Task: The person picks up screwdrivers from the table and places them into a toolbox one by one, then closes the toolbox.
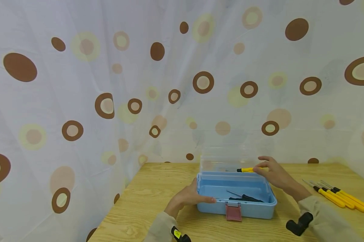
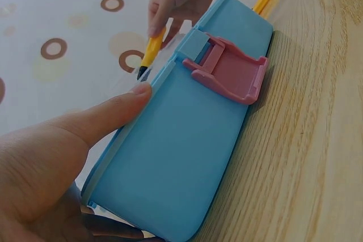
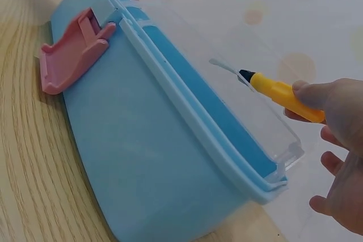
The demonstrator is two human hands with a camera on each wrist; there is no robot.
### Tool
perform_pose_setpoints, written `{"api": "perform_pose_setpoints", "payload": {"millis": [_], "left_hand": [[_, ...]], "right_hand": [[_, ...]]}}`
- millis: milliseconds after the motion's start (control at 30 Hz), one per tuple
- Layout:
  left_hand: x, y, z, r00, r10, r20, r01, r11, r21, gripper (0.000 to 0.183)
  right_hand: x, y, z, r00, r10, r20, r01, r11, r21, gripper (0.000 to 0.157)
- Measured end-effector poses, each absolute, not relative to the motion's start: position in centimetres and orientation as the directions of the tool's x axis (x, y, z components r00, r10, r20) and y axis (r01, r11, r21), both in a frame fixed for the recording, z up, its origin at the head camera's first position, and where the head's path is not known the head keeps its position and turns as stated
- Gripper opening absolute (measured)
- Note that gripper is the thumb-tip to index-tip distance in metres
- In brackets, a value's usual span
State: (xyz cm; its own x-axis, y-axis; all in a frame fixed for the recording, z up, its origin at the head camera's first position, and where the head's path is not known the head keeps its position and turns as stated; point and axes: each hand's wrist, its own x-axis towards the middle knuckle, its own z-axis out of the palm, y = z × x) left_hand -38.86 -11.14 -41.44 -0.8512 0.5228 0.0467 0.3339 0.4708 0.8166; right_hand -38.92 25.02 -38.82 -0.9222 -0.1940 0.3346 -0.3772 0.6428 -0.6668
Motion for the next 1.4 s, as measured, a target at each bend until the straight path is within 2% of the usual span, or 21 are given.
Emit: {"api": "perform_pose_setpoints", "payload": {"millis": [400,700,933,1167,1400], "left_hand": [[-39.0,-11.1,-41.5,-0.841,0.538,0.052,0.344,0.459,0.819,0.116],[-38.7,-11.1,-41.5,-0.857,0.515,0.025,0.309,0.474,0.824,0.118],[-38.8,-11.1,-41.4,-0.844,0.534,0.044,0.335,0.462,0.821,0.116],[-38.9,-11.0,-41.4,-0.839,0.542,0.053,0.342,0.450,0.825,0.114],[-38.8,-11.0,-41.4,-0.838,0.543,0.051,0.340,0.448,0.826,0.114]], "right_hand": [[-39.4,23.8,-39.0,-0.907,-0.215,0.363,-0.413,0.628,-0.660,0.040],[-39.3,23.6,-38.9,-0.899,-0.200,0.391,-0.422,0.635,-0.646,0.033],[-39.0,23.9,-38.5,-0.899,-0.187,0.396,-0.415,0.650,-0.636,0.041],[-38.4,24.7,-37.9,-0.892,-0.206,0.402,-0.435,0.629,-0.644,0.037],[-38.0,25.5,-37.7,-0.901,-0.205,0.382,-0.421,0.625,-0.657,0.043]]}}
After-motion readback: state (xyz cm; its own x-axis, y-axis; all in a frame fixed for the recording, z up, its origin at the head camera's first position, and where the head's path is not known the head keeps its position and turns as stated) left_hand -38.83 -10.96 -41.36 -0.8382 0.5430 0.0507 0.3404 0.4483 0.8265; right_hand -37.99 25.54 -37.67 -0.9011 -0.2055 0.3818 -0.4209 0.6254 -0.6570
